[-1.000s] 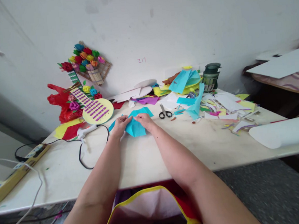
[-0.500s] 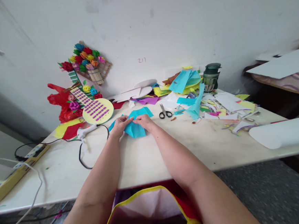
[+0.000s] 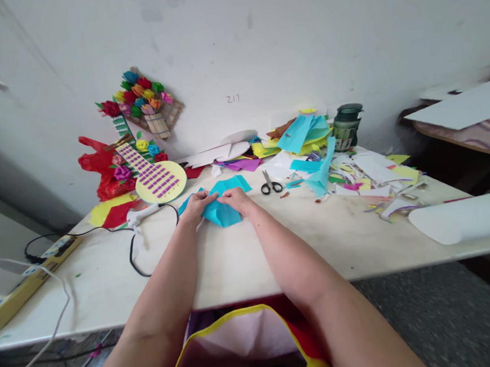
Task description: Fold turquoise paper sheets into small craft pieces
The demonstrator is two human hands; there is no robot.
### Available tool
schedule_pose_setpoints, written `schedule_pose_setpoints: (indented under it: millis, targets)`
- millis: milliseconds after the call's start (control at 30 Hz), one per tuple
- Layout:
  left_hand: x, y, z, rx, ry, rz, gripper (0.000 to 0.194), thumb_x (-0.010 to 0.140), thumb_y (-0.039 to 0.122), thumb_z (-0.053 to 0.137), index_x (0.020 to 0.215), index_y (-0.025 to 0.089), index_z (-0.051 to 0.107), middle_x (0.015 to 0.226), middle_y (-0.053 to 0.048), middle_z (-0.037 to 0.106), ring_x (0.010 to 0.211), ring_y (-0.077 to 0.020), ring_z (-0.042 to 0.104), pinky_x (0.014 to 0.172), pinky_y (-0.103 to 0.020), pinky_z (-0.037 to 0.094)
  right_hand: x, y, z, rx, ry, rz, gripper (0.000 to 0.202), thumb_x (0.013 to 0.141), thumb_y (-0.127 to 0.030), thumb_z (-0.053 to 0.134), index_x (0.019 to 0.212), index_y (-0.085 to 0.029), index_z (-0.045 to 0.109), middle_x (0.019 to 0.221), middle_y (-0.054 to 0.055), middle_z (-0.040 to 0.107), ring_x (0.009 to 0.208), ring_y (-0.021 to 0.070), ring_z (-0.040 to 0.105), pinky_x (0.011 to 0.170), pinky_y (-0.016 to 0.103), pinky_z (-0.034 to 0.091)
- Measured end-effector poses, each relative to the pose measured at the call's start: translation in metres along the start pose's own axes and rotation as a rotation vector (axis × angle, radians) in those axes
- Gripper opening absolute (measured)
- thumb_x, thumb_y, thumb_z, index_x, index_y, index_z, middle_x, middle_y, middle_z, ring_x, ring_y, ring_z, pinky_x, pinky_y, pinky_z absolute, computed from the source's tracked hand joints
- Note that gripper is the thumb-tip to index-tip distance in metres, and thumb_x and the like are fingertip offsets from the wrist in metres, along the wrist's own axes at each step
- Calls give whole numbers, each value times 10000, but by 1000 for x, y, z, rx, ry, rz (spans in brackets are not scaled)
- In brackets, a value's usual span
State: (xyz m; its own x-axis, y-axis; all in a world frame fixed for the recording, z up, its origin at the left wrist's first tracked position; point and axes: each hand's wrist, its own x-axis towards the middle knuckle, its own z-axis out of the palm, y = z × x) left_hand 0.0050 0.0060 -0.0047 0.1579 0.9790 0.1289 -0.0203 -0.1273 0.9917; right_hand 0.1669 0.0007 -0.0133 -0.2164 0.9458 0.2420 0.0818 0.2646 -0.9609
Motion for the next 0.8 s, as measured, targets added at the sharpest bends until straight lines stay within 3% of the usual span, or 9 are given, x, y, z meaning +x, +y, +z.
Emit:
schedule_pose_setpoints:
  millis: [267, 533, 800]
  targets:
    - [-1, 1, 2, 46, 7, 66, 382, 595, 460, 760, 600, 144, 545, 461, 66, 412, 405, -37, 312, 401, -198, 200, -2, -5, -1, -21, 18, 8, 480, 556, -556, 666, 472, -187, 371, 497, -78, 285, 535, 70, 232, 542, 263, 181]
    - [1, -2, 2, 53, 29, 107, 327, 622, 426, 741, 635, 141, 581, 508, 47, 458, 448, -51, 349, 429, -204, 227, -3, -5, 0, 12, 15, 3, 477, 555, -552, 671, 460, -186, 381, 486, -78, 278, 527, 71, 232, 537, 264, 176]
    - [-1, 0, 3, 84, 53, 116, 346, 630, 449, 712, 602, 145, 550, 501, 48, 415, 468, -59, 331, 447, -209, 230, -3, -6, 1, 27, 13, 14, 462, 558, -535, 675, 464, -187, 387, 489, -73, 292, 525, 74, 241, 531, 264, 179]
